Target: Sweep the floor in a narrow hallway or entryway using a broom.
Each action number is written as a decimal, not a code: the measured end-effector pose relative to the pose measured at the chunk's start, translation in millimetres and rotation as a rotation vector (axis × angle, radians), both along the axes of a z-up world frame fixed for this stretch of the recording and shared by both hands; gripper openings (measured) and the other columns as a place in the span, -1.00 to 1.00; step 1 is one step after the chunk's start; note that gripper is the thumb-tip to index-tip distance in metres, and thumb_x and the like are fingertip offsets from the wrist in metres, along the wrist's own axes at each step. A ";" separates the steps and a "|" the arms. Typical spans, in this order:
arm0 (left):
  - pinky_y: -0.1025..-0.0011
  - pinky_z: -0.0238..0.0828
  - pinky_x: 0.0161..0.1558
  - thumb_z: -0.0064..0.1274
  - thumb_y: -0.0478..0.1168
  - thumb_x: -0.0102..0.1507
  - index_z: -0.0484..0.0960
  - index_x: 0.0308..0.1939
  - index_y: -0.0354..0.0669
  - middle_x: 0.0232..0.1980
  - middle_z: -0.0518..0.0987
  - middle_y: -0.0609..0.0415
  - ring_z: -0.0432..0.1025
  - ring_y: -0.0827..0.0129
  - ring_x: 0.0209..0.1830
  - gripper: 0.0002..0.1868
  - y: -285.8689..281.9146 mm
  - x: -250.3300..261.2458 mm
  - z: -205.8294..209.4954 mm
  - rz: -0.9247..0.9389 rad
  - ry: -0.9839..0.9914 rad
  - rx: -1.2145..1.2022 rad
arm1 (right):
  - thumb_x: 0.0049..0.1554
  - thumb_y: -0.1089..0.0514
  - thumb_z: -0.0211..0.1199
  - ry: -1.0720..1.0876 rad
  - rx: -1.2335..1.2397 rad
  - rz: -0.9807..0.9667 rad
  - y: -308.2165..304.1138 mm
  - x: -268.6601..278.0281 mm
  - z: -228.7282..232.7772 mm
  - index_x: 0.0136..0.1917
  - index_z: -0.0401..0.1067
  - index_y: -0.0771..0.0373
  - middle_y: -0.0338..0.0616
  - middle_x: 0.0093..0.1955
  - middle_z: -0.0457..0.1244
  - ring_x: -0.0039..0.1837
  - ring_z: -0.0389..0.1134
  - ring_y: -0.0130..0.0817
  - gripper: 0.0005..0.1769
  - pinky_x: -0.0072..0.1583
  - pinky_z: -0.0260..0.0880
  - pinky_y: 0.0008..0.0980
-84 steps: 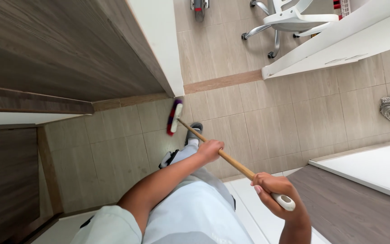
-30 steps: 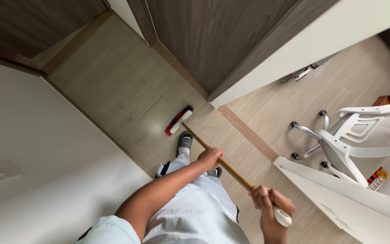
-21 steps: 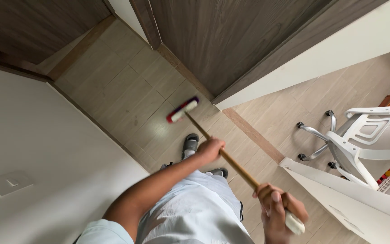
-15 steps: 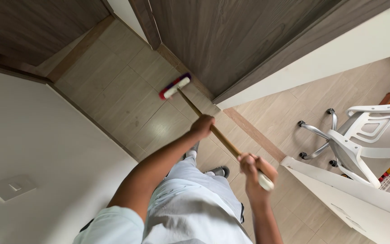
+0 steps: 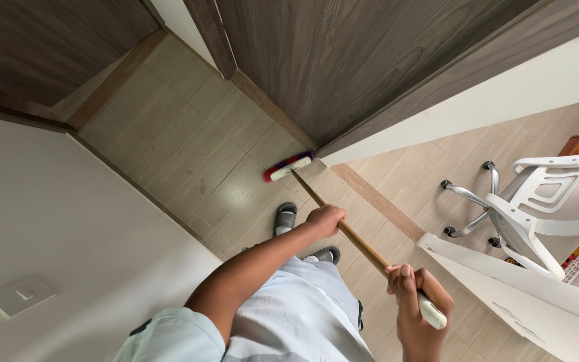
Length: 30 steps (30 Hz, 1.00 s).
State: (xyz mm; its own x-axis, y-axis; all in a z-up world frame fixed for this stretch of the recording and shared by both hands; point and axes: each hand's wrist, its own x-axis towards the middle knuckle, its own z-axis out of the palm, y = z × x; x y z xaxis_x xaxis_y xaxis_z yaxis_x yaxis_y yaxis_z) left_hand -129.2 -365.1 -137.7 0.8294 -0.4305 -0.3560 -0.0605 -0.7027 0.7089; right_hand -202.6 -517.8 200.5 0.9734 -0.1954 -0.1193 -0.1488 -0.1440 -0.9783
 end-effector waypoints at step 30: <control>0.10 0.47 -0.06 0.15 -0.38 0.10 0.60 -0.21 0.00 -0.10 0.63 0.08 0.49 0.10 0.05 -0.77 6.2 19.9 4.7 -0.131 0.046 0.000 | 0.31 0.18 0.12 0.190 -0.086 -0.036 -6.1 4.9 16.2 -0.39 0.25 0.35 -0.09 -0.37 0.25 -0.27 0.24 -0.35 -0.57 -0.09 0.34 -0.27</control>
